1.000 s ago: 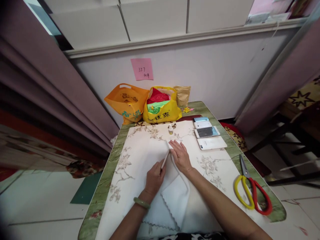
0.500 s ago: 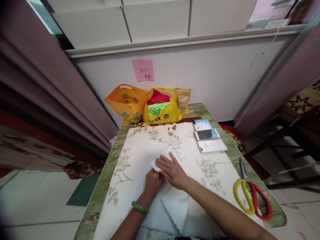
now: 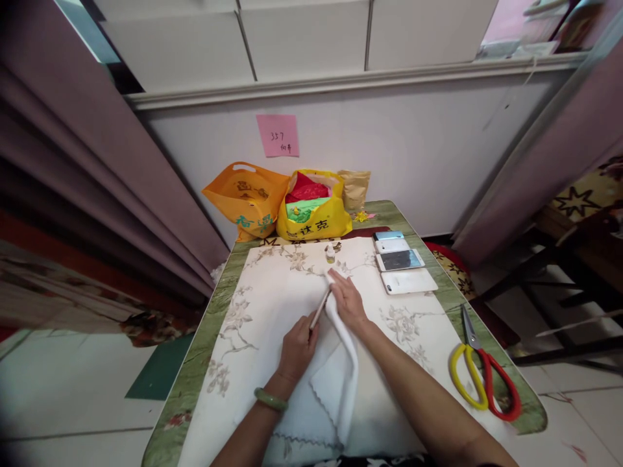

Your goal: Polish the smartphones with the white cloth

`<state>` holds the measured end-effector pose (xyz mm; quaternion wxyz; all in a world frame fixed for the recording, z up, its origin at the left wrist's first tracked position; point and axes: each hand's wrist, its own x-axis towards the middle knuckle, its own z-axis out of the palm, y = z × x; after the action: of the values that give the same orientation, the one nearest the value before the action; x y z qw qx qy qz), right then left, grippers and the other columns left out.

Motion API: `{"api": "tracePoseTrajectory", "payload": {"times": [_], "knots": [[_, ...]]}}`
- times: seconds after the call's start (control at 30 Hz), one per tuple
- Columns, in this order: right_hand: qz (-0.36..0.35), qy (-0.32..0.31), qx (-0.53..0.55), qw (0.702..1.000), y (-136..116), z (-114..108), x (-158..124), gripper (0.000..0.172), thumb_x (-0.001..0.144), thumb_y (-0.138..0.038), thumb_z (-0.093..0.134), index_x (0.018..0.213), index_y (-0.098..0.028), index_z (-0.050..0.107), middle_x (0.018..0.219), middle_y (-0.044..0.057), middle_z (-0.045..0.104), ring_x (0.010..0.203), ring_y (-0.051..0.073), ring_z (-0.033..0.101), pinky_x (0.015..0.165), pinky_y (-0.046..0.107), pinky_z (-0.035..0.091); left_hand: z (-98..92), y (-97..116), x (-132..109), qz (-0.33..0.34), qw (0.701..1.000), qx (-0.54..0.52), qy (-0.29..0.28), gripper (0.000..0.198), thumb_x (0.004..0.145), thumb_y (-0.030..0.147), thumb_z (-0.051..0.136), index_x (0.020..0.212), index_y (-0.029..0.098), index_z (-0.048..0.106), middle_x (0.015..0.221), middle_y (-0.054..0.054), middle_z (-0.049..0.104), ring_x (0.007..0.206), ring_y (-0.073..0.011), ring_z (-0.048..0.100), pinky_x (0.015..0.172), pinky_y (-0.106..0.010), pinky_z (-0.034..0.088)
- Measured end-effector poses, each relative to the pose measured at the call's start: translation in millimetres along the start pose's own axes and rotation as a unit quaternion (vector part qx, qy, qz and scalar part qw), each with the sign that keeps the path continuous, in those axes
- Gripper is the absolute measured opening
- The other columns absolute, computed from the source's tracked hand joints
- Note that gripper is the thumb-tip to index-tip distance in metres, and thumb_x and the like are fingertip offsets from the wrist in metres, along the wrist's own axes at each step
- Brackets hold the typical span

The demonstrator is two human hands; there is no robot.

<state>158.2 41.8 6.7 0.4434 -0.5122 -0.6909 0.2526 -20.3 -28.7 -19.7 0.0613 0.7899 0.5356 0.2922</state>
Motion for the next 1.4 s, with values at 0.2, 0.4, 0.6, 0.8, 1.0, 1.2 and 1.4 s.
{"api": "tracePoseTrajectory", "payload": {"times": [0.2, 0.4, 0.6, 0.8, 1.0, 1.2, 1.4], "knots": [[0.098, -0.046, 0.143, 0.984, 4, -4, 12, 0.052, 0.092, -0.058, 0.036, 0.114, -0.021, 0.064, 0.117, 0.007, 0.067, 0.118, 0.025, 0.054, 0.104, 0.044, 0.037, -4.8, 3, 2, -0.016, 1.000, -0.026, 0.008, 0.034, 0.096, 0.022, 0.037, 0.125, 0.018, 0.053, 0.092, -0.008, 0.064, 0.085, -0.0180, 0.064, 0.078, -0.029, 0.053], [0.101, -0.095, 0.050, 0.989, 16, -13, 9, 0.045, 0.090, -0.057, 0.038, 0.091, -0.025, 0.070, 0.093, 0.001, 0.073, 0.102, 0.025, 0.062, 0.110, 0.057, 0.019, -2.2, 1, 2, -0.022, 1.000, -0.019, 0.008, 0.032, 0.096, 0.024, 0.037, 0.122, 0.016, 0.055, 0.090, -0.008, 0.064, 0.082, -0.0182, 0.064, 0.074, -0.029, 0.053], [0.114, -0.056, 0.044, 0.991, 26, -4, 8, 0.049, 0.092, -0.058, 0.036, 0.092, -0.023, 0.070, 0.111, 0.007, 0.070, 0.129, 0.028, 0.045, 0.113, 0.058, 0.010, -1.2, 0, 1, -0.024, 0.999, -0.026, 0.014, 0.032, 0.096, 0.024, 0.037, 0.121, 0.016, 0.055, 0.091, -0.008, 0.065, 0.083, -0.0183, 0.064, 0.076, -0.030, 0.053], [0.100, -0.066, 0.000, 0.993, 32, -7, 13, 0.047, 0.094, -0.055, 0.034, 0.104, -0.026, 0.068, 0.126, 0.008, 0.062, 0.133, 0.027, 0.042, 0.112, 0.061, 0.007, -2.4, 0, 1, -0.024, 0.999, -0.031, 0.012, 0.032, 0.095, 0.024, 0.037, 0.120, 0.018, 0.057, 0.087, -0.006, 0.064, 0.081, -0.0179, 0.064, 0.074, -0.028, 0.053], [0.044, -0.077, -0.093, 0.992, 23, -10, 11, 0.042, 0.099, -0.044, 0.029, 0.117, -0.027, 0.063, 0.125, 0.005, 0.063, 0.133, 0.026, 0.041, 0.111, 0.062, 0.009, -6.2, 4, 3, -0.025, 0.999, -0.031, 0.020, 0.031, 0.095, 0.023, 0.038, 0.119, 0.016, 0.056, 0.089, -0.007, 0.065, 0.081, -0.0177, 0.064, 0.074, -0.029, 0.053], [-0.198, -0.112, -0.160, 0.961, -23, 0, -27, 0.043, 0.098, -0.026, 0.036, 0.140, -0.031, 0.042, 0.139, 0.003, 0.052, 0.138, 0.023, 0.034, 0.115, 0.059, 0.000, -0.1, -3, 1, -0.031, 0.999, -0.033, -0.003, 0.028, 0.091, 0.020, 0.042, 0.110, 0.017, 0.062, 0.092, -0.009, 0.068, 0.084, -0.0197, 0.066, 0.077, -0.030, 0.054], [-0.212, -0.121, -0.207, 0.947, -21, 0, -23, 0.045, 0.099, -0.024, 0.034, 0.144, -0.030, 0.034, 0.141, 0.002, 0.049, 0.137, 0.021, 0.036, 0.114, 0.060, -0.005, 2.5, -5, -1, -0.023, 1.000, -0.021, 0.004, 0.029, 0.090, 0.019, 0.043, 0.114, 0.014, 0.060, 0.094, -0.011, 0.068, 0.085, -0.0205, 0.065, 0.076, -0.031, 0.054]]}}
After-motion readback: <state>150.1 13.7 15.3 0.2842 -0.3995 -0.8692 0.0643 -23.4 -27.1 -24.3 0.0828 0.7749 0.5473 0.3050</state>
